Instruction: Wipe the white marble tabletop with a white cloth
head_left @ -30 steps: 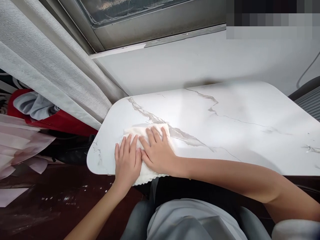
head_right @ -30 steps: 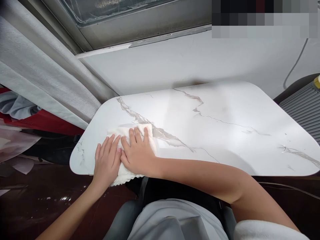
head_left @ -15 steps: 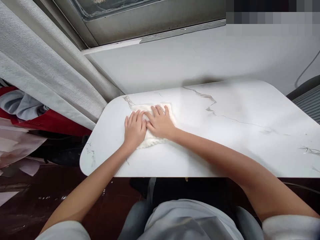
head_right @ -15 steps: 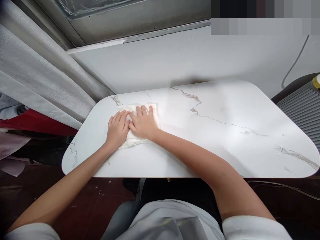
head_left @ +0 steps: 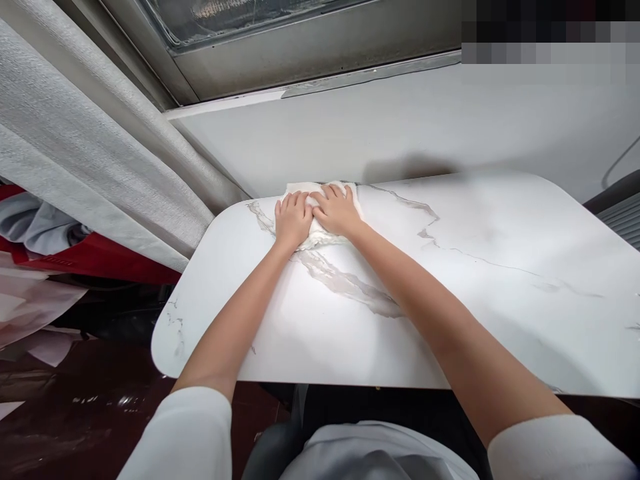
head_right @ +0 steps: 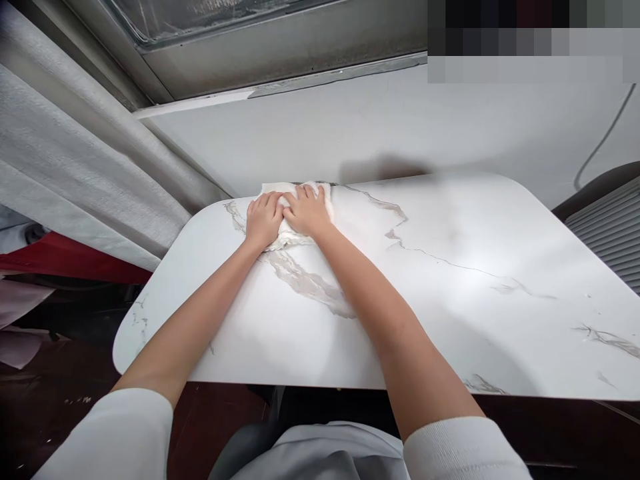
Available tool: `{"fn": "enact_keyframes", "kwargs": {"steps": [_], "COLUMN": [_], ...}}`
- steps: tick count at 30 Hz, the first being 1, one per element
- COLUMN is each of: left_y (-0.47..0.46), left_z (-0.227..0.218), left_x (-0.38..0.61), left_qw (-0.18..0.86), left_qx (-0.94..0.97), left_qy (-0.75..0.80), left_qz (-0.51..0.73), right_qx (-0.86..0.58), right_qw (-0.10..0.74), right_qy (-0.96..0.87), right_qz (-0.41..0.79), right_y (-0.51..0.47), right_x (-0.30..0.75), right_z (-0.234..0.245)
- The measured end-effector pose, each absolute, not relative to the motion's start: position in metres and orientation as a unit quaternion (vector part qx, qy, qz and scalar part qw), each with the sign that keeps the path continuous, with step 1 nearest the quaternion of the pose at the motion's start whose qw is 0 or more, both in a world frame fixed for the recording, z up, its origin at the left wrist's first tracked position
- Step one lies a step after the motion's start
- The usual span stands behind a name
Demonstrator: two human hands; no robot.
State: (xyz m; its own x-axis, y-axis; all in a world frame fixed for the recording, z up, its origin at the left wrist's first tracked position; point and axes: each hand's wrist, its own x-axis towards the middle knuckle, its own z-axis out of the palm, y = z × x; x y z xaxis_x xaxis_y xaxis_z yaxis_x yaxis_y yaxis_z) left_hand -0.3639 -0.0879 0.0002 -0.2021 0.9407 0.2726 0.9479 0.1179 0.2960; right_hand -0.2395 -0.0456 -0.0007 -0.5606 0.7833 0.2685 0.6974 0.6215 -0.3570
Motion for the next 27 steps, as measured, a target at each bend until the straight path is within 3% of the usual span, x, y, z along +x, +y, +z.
{"fn": "enact_keyframes", "kwargs": {"steps": [12, 27], "left_y": [-0.05, -0.094], "left_z": [0.002, 0.0], "left_x": [-0.328, -0.302], "left_qw": [0.014, 0.034], "left_qx": [-0.664, -0.679], "left_qy": [-0.723, -0.712], "left_qz": [-0.193, -0.174], "right_qx": [-0.479, -0.502], "right_qw": [0.226, 0.203], "right_qy": [-0.844, -0.838], "right_qz": [0.083, 0.063], "right_y": [-0.018, -0.066], "right_x": [-0.207, -0.178], "right_z": [-0.002, -0.003]}}
